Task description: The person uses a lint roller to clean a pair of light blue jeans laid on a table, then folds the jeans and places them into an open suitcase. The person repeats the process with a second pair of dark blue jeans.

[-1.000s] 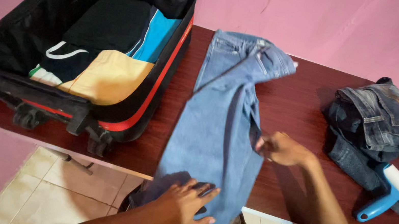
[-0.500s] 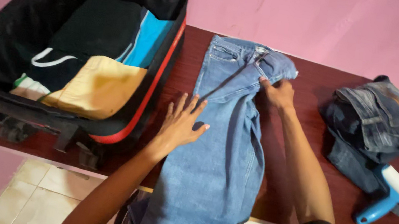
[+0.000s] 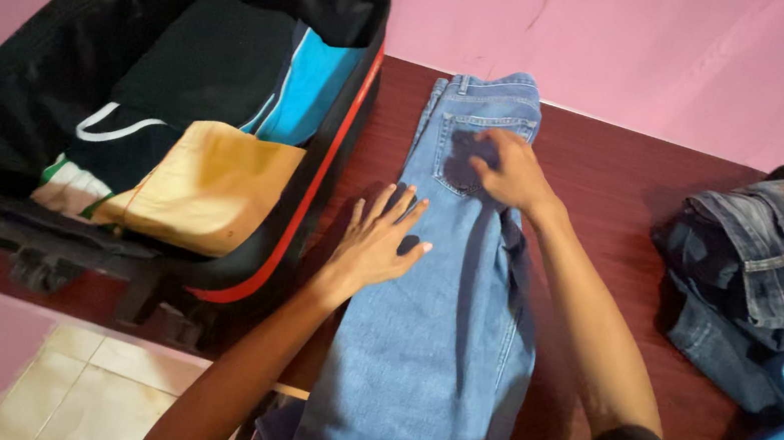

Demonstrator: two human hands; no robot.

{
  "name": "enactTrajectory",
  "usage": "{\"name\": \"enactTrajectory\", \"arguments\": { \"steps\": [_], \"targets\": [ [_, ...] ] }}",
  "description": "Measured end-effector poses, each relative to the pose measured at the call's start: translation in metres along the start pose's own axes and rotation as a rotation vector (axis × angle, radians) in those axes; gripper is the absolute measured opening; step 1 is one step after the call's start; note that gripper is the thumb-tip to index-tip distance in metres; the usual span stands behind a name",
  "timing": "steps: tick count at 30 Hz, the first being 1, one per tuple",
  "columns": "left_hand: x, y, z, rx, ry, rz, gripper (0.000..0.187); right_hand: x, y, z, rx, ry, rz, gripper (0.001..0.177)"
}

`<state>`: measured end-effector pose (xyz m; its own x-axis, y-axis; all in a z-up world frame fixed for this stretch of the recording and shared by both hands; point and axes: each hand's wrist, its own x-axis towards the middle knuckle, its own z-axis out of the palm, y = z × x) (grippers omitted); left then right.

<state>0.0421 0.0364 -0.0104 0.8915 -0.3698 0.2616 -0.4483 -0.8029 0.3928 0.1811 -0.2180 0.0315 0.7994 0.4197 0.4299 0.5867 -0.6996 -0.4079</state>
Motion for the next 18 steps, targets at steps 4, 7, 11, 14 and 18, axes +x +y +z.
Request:
{"name": "enactTrajectory", "arguments": {
  "steps": [4,7,11,14,18],
  "targets": [
    [0.035,0.005,0.013,-0.031,0.000,0.039,0.073,-0.052,0.005,-0.041,-0.030,-0.015,0.166,0.037],
    [0.054,0.010,0.025,-0.065,-0.002,0.081,0.073,-0.089,-0.011,-0.062,0.074,-0.171,0.139,0.048],
    [0.071,0.024,0.045,-0.004,0.025,0.164,0.072,-0.125,-0.034,-0.054,0.170,-0.150,-0.032,0.064],
    [0.076,0.024,0.055,0.033,-0.034,0.146,0.070,-0.139,-0.028,-0.046,0.162,-0.048,0.094,0.051],
    [0.080,0.019,0.058,0.024,-0.046,0.133,0.070,-0.155,-0.007,-0.052,0.260,0.219,0.352,0.045]
  ]
}}
